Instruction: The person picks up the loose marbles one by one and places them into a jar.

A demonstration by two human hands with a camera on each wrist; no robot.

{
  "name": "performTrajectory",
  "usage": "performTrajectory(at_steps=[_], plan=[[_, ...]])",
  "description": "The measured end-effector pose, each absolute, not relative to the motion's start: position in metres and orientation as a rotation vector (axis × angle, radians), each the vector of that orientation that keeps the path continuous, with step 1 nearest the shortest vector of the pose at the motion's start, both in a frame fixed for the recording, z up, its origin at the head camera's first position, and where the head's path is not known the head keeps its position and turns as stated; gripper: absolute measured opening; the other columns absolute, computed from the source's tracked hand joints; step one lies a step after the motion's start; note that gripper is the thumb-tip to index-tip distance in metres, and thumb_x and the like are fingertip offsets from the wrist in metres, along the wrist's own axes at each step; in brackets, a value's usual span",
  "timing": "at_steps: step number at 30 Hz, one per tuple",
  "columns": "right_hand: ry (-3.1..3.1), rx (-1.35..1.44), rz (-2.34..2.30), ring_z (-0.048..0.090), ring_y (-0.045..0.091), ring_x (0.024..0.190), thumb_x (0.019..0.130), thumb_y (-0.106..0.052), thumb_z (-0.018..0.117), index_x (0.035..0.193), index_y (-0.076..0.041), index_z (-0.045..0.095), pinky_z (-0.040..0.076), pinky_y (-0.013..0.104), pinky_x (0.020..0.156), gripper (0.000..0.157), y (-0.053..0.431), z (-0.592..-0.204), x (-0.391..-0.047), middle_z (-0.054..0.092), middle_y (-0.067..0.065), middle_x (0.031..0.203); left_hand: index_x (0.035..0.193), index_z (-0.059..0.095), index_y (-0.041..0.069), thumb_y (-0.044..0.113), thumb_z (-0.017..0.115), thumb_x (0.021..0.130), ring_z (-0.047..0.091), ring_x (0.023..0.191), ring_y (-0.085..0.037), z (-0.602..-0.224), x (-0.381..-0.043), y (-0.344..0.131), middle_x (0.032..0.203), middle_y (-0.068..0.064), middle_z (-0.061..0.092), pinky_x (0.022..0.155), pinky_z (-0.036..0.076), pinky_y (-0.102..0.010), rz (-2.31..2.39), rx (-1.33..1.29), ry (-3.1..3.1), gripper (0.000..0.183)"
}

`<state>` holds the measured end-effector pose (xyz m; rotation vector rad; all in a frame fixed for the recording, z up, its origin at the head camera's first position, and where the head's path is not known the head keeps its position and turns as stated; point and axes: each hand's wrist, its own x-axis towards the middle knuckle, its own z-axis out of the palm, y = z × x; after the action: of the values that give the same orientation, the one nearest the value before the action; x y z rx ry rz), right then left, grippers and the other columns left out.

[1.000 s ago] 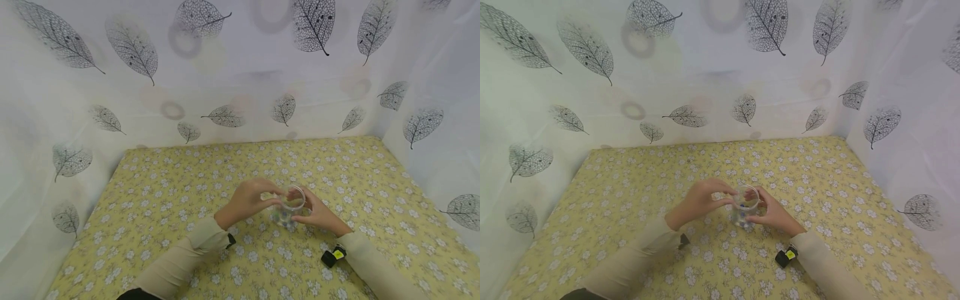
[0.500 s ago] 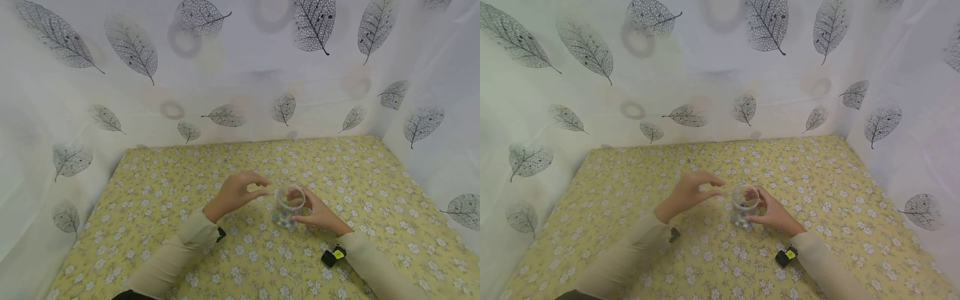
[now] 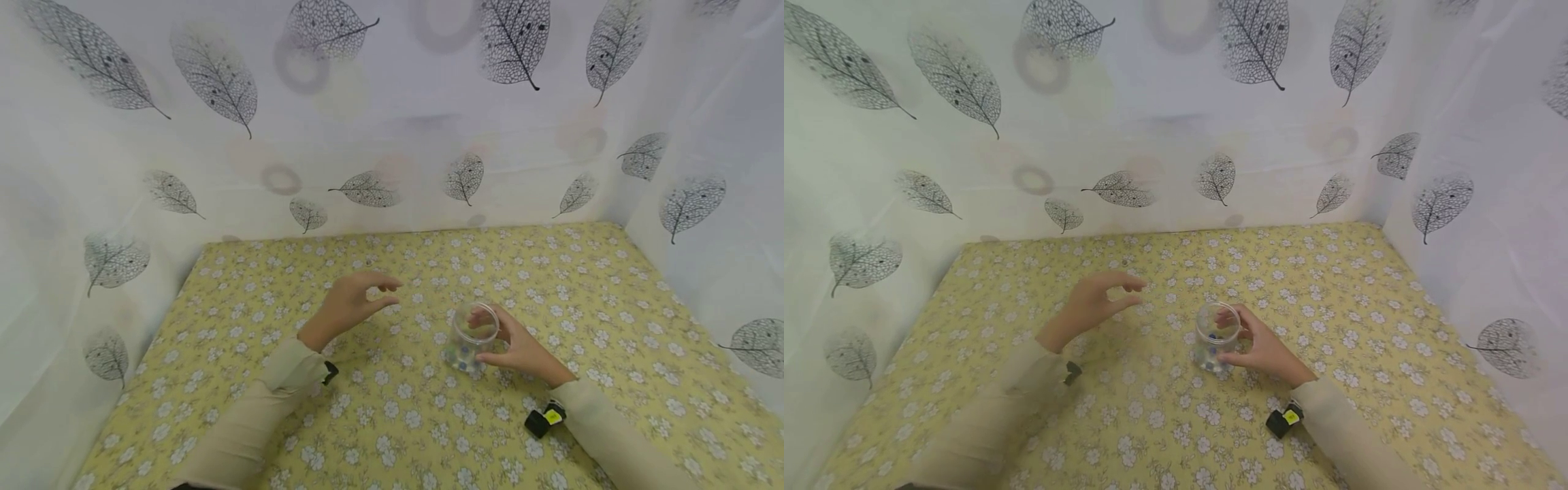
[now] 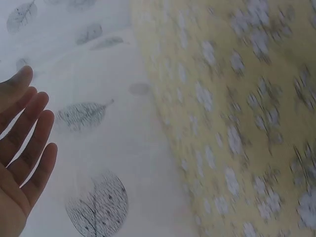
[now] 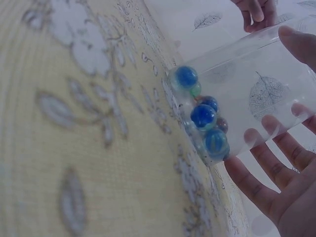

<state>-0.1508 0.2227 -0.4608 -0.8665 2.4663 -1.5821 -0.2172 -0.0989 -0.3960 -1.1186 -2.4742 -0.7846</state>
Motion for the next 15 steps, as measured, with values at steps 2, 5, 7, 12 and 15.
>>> performTrajectory(at_steps=[2,5,7,12,15], plan=[[2.468,-0.862,-1.581,0.052,0.005,0.115,0.080,0.000,0.071,0.138,-0.002,0.037,0.049,0.024,0.093,0.067,0.223,-0.461,-0.151,0.048,0.018,0.128,0.107,0.071,0.015,0.023,0.073,0.081,0.066,0.082,-0.013,-0.399,-0.224,-0.107,0.095,0.000,0.072,0.071,0.055,-0.030,-0.785,-1.089,-2.488,0.027],[2.470,-0.863,-1.578,0.052,0.006,0.115,0.080,0.000,0.071,0.138,-0.002,0.037,0.049,0.024,0.093,0.067,0.223,-0.461,-0.151,0.048,0.018,0.128,0.105,0.072,0.012,0.021,0.073,0.081,0.066,0.081,-0.017,-0.405,-0.237,-0.118,0.093,-0.002,0.073,0.069,0.055,-0.034,-0.802,-1.035,-2.523,0.025],[2.473,-0.865,-1.575,0.052,0.007,0.115,0.080,0.001,0.071,0.137,-0.002,0.037,0.049,0.024,0.093,0.067,0.223,-0.461,-0.151,0.048,0.018,0.128,0.104,0.072,0.011,0.022,0.072,0.082,0.066,0.080,-0.018,-0.410,-0.246,-0.124,0.093,-0.004,0.073,0.068,0.054,-0.035,-0.805,-0.985,-2.564,0.024],[2.473,-0.867,-1.579,0.052,0.007,0.115,0.080,0.001,0.071,0.137,-0.001,0.037,0.049,0.024,0.093,0.067,0.223,-0.462,-0.151,0.048,0.018,0.128,0.106,0.071,0.010,0.023,0.071,0.084,0.066,0.081,-0.019,-0.419,-0.270,-0.134,0.094,-0.005,0.072,0.070,0.054,-0.035,-0.813,-0.843,-2.691,0.026],[2.468,-0.872,-1.585,0.052,0.006,0.115,0.080,0.001,0.071,0.138,0.000,0.036,0.049,0.024,0.093,0.067,0.223,-0.462,-0.151,0.048,0.018,0.128,0.108,0.070,0.009,0.023,0.070,0.085,0.066,0.082,-0.020,-0.422,-0.282,-0.136,0.096,-0.007,0.072,0.070,0.054,-0.036,-0.834,-0.786,-2.754,0.027]])
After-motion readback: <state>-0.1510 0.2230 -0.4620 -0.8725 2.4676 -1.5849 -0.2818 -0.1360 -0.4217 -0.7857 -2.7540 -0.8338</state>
